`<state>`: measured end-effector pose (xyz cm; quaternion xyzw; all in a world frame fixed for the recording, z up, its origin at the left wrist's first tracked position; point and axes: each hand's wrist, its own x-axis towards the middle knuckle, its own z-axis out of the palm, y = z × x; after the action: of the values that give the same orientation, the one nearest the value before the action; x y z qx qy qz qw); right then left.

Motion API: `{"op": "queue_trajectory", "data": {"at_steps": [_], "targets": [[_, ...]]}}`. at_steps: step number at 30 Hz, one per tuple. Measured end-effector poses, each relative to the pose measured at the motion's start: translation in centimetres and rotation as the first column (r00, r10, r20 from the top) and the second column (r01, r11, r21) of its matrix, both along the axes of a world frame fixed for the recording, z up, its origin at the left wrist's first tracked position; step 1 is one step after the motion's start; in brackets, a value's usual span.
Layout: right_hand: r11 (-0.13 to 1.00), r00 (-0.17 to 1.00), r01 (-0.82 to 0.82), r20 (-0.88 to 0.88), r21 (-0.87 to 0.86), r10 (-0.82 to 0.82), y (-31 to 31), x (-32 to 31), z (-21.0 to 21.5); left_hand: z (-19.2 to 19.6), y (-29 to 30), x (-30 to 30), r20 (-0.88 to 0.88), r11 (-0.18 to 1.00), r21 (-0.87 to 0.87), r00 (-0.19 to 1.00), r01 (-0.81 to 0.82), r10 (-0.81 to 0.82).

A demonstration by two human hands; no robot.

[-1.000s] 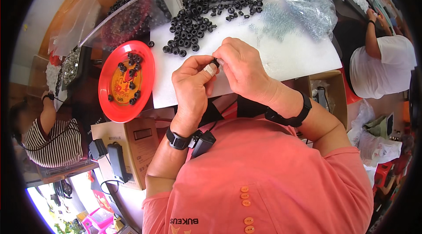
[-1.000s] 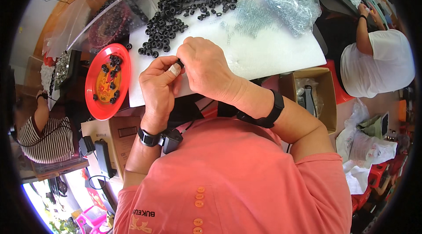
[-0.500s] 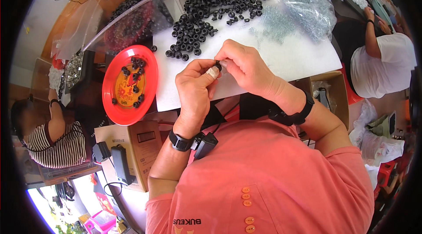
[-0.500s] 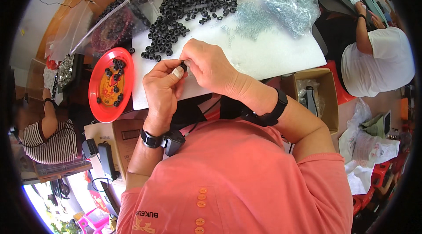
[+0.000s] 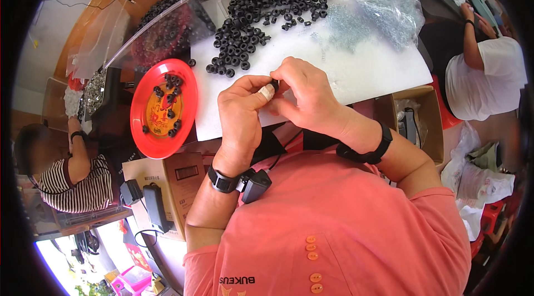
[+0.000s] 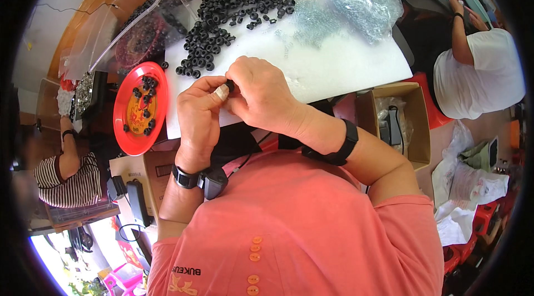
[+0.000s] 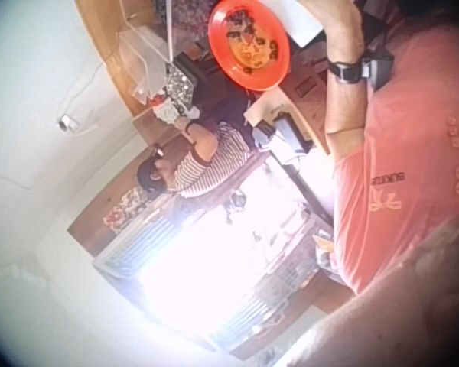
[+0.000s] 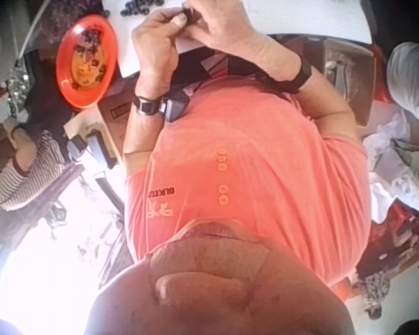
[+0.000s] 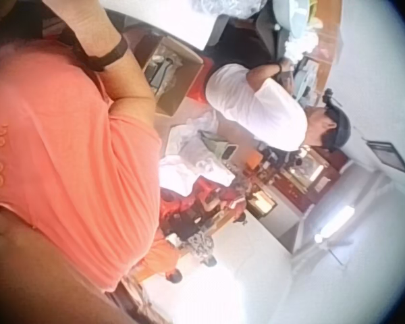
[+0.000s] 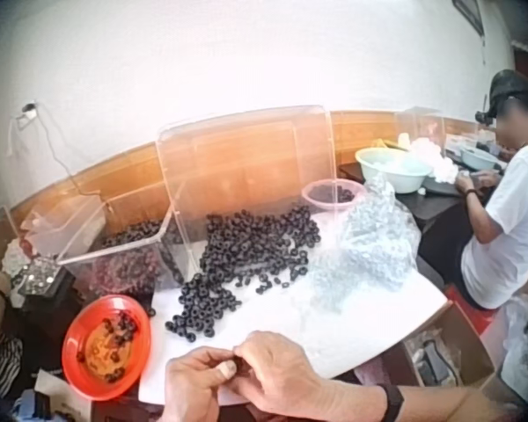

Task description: Assembling small black and white plastic components at a workbench.

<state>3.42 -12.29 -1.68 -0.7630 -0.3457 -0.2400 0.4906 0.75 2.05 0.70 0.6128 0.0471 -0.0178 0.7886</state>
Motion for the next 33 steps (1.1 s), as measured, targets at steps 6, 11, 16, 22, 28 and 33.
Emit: {"op": "queue_trajectory", "data": {"at_steps": [6,11,16,22,28,33], "targets": [[0.974,0.970,0.223,0.105,-0.037,-0.218,-0.1,0.5,-0.6,0.4,0.0,-0.2,-0.045,0.998,-0.029,0.997,0.061,-0.062],[0.997,0.999,0.034,-0.001,-0.072,-0.034,-0.8,0.5,-0.1,0.1,0.9,-0.6,-0.056,0.988,0.021,0.987,0.155,-0.153],[0.994,0.946,-0.111,-0.308,-0.025,0.098,-0.9,-0.1,0.8,0.2,1.1,-1.0,-0.072,0.990,-0.019,0.987,0.143,-0.144],[0.993,0.962,-0.085,-0.265,-0.083,0.060,-1.2,-0.1,0.8,0.4,1.4,-0.9,-0.095,0.983,0.045,0.980,0.179,-0.174],[0.899,0.984,0.046,-0.135,-0.436,-0.116,-1.2,0.3,1.7,-0.5,1.1,-0.7,0.305,0.805,0.590,0.938,-0.052,-0.163],[0.710,0.970,-0.003,-0.174,-0.704,-0.169,-0.2,0.8,4.0,-1.4,1.9,-0.5,0.532,0.719,0.670,0.796,-0.186,-0.290]]}}
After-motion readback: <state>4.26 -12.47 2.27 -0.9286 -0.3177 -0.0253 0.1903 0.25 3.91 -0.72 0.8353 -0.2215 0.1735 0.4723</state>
